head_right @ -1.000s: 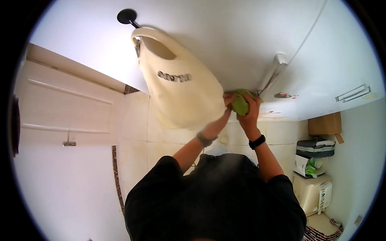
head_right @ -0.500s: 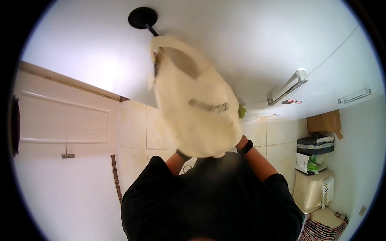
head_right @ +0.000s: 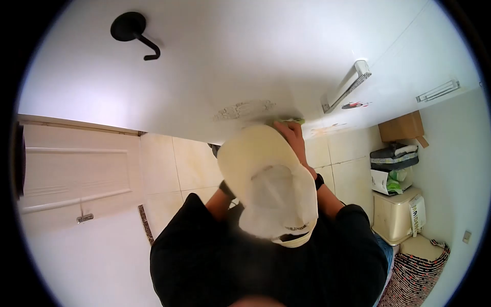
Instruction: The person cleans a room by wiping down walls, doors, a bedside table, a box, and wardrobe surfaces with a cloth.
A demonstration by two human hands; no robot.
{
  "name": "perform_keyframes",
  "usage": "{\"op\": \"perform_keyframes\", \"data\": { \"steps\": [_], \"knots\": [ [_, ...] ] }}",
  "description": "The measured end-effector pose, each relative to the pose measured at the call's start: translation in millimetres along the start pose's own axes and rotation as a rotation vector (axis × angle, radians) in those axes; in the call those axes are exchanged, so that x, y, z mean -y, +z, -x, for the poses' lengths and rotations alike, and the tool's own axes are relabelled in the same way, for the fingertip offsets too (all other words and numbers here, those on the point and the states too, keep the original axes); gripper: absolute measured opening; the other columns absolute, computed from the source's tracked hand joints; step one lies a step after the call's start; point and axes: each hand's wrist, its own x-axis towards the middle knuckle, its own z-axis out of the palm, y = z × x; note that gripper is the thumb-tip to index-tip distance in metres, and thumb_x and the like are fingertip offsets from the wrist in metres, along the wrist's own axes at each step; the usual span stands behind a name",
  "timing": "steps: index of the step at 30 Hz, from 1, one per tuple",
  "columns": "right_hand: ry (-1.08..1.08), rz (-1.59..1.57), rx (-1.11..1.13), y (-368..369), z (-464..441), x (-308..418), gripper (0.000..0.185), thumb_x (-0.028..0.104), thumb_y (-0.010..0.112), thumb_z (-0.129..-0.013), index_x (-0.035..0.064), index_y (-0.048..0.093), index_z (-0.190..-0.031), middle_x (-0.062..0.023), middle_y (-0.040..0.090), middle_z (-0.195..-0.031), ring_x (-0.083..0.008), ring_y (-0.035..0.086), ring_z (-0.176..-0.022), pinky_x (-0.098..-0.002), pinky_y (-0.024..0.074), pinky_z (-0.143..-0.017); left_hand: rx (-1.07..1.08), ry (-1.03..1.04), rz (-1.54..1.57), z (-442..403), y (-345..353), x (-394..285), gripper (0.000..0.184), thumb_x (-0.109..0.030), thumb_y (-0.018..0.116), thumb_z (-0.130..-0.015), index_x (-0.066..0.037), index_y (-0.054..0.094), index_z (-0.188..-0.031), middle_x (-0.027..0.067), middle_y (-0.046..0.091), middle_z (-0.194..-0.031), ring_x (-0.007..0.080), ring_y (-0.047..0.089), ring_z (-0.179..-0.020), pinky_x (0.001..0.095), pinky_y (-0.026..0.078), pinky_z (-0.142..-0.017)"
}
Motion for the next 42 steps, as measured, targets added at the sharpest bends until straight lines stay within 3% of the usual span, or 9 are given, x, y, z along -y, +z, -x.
{"op": "perform_keyframes", "data": {
  "steps": [4, 14, 23, 27, 30, 34, 37, 39, 42],
  "knots": [
    [-0.023, -0.104, 0.107, -14.9, 19.3, 10.8, 0.062, 0.014, 0.074, -0.077, 0.0165, 0.052, -0.135, -0.0132, 0.051, -0.116, -0.0309, 0.052, -0.108, -0.0364, 0.0447, -0.093, -0.065, -0.053, 0.072, 50.1, -16.9, -11.4, 0.062, -0.010, 0.068, -0.082, 0.002, 0.044, -0.138, 0.0164, 0.051, -0.135, 0.0249, 0.050, -0.123, 0.0377, 0.044, -0.099],
    [0.059, -0.061, 0.486, -48.5, 11.4, 25.9, 0.046, 0.019, 0.064, -0.083, 0.0134, 0.056, -0.128, -0.0147, 0.054, -0.111, -0.0330, 0.057, -0.099, -0.0392, 0.0489, -0.087, -0.319, 0.756, -1.368, 36.9, 4.6, -54.7, 0.089, -0.006, 0.079, -0.071, -0.001, 0.029, -0.145, 0.0265, 0.032, -0.146, 0.0432, 0.042, -0.128, 0.0479, 0.035, -0.107],
    [-0.068, 0.076, 0.804, -63.8, 6.3, 9.7, 0.037, 0.018, 0.059, -0.088, 0.0092, 0.055, -0.123, -0.0103, 0.055, -0.113, -0.0268, 0.060, -0.098, -0.0344, 0.0502, -0.083, 0.454, -0.074, -1.393, 82.1, 58.1, -102.3, 0.054, -0.023, 0.074, -0.073, -0.013, 0.061, -0.124, 0.0086, 0.054, -0.134, 0.0284, 0.034, -0.139, 0.0601, 0.002, -0.114],
    [0.425, -0.543, 0.833, -57.2, 30.4, -39.0, 0.027, 0.015, 0.050, -0.096, 0.0065, 0.054, -0.121, -0.0044, 0.056, -0.112, -0.0168, 0.058, -0.098, -0.0296, 0.0477, -0.086, 0.315, -0.298, -1.127, 76.5, 77.7, -107.6, 0.055, -0.032, 0.070, -0.080, -0.010, 0.056, -0.128, 0.0087, 0.057, -0.130, 0.0269, 0.042, -0.133, 0.0597, -0.004, -0.114],
    [0.424, -0.669, 0.882, -70.9, 27.1, -27.8, 0.026, 0.014, 0.047, -0.098, 0.0056, 0.053, -0.122, -0.0029, 0.057, -0.112, -0.0122, 0.055, -0.101, -0.0264, 0.0444, -0.090, 0.377, -0.341, -1.083, 63.3, 95.0, -109.9, 0.056, -0.034, 0.070, -0.081, -0.006, 0.054, -0.127, 0.0130, 0.061, -0.122, 0.0303, 0.052, -0.120, 0.0528, 0.019, -0.113],
    [0.422, -0.564, 0.943, -89.6, 3.0, 22.3, 0.028, 0.014, 0.048, -0.097, 0.0037, 0.049, -0.123, -0.0060, 0.057, -0.115, -0.0133, 0.053, -0.108, -0.0267, 0.0419, -0.094, 0.128, -0.014, -1.228, 55.5, 132.4, -93.2, 0.052, -0.031, 0.071, -0.083, -0.002, 0.056, -0.123, 0.0196, 0.064, -0.104, 0.0317, 0.063, -0.090, 0.0368, 0.049, -0.076],
    [0.562, -0.474, 0.885, -94.7, -12.7, 56.6, 0.029, 0.015, 0.047, -0.096, 0.0035, 0.047, -0.123, -0.0080, 0.056, -0.118, -0.0163, 0.051, -0.113, -0.0282, 0.0408, -0.096, 0.011, 0.040, -0.981, 43.8, 142.7, -92.5, 0.033, -0.019, 0.066, -0.088, 0.000, 0.060, -0.114, 0.0215, 0.064, -0.101, 0.0342, 0.061, -0.086, 0.0352, 0.049, -0.078],
    [0.968, -1.173, 0.571, -84.2, 20.4, -19.8, 0.039, 0.015, 0.048, -0.098, 0.0035, 0.044, -0.135, -0.0068, 0.055, -0.125, -0.0151, 0.051, -0.116, -0.0274, 0.0400, -0.101, -0.124, 0.127, -0.921, 39.3, 143.0, -95.3, 0.028, -0.013, 0.063, -0.089, 0.000, 0.060, -0.114, 0.0204, 0.065, -0.098, 0.0313, 0.061, -0.082, 0.0331, 0.048, -0.076],
    [0.352, -0.660, 0.637, -84.3, 10.0, -42.5, 0.058, 0.017, 0.070, -0.082, 0.0036, 0.048, -0.134, -0.0096, 0.050, -0.134, -0.0203, 0.047, -0.124, -0.0322, 0.0392, -0.103, -0.420, 0.211, -0.707, 34.7, 113.3, -91.1, 0.021, -0.009, 0.058, -0.092, -0.001, 0.061, -0.112, 0.0096, 0.068, -0.094, 0.0121, 0.058, -0.078, 0.0263, 0.047, -0.070]
  ]
}}
